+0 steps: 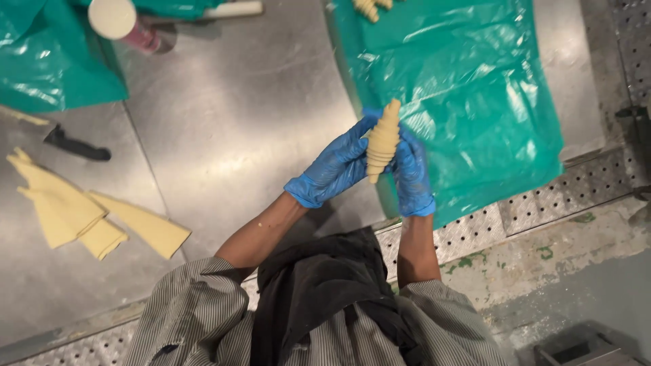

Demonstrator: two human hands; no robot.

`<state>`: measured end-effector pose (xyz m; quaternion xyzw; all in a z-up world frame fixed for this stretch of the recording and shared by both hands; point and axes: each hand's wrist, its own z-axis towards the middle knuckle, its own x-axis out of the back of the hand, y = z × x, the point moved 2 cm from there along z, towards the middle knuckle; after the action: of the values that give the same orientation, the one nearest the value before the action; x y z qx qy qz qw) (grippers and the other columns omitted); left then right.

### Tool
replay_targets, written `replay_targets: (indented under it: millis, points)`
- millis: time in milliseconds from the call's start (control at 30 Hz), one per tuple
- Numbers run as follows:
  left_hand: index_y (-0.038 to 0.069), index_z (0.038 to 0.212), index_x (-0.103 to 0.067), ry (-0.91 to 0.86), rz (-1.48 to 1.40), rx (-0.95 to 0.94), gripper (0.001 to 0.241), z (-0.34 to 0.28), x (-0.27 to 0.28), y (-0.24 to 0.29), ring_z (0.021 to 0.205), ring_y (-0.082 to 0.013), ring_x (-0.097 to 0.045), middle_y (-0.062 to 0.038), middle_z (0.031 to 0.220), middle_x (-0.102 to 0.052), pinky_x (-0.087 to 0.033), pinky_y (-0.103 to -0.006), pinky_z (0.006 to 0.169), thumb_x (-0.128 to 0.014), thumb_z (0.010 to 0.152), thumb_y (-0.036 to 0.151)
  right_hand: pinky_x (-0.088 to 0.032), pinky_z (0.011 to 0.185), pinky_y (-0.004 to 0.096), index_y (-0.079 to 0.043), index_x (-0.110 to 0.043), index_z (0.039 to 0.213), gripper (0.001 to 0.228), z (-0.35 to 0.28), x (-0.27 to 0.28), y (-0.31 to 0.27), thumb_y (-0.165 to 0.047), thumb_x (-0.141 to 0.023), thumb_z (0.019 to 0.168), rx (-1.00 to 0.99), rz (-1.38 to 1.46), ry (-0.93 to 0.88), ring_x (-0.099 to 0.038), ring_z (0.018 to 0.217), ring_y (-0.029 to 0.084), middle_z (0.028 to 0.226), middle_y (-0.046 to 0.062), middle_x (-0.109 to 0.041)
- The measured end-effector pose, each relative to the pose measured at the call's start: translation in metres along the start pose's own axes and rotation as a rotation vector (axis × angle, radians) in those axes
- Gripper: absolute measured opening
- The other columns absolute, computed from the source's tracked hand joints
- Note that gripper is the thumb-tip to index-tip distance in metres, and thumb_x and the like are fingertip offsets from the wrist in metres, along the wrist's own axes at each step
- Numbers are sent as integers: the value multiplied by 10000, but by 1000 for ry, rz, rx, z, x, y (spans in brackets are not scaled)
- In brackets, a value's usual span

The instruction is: Manually shaping and rolling croissant dough on a metal work surface.

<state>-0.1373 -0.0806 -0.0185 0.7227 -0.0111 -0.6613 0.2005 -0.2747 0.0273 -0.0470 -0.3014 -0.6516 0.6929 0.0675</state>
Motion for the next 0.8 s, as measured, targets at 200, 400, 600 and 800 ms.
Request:
replay_targets:
  millis: [200,400,600,800]
  points:
    - [152,1666,-115,27,136,11,730,128,70,-19,1319,-274,-582,-74,1543,-465,-546,-494,1044,-517,1074,298,-511,820,312,87,-697,1236,516,89,134,52,-391,-697,1041,-130,-110,9,-638,908,148,1024,91,-712]
    - [178,1660,-10,413,642,-11,775,198,128,-6,1091,-207,-688,-116,1285,-679,-560,-345,933,-465,1055,347,-544,916,301,40,-679,1213,368,292,227,8,-146,-776,911,-48,-340,20,-680,1007,128,1114,66,-730]
    - [141,1658,-63,516,860,-93,790,236,173,-2,1111,-202,-674,-148,1292,-679,-545,-332,939,-558,1054,257,-572,824,324,34,-700,1185,426,474,289,38,-198,-868,869,52,-763,-28,-694,939,161,1069,104,-736]
    - [138,1654,-167,664,764,-117,731,231,194,15,1096,-199,-669,-155,1260,-681,-546,-330,920,-559,1042,221,-569,833,346,24,-713,1155,419,512,297,74,-189,-893,842,65,-948,-112,-713,928,215,1053,138,-740]
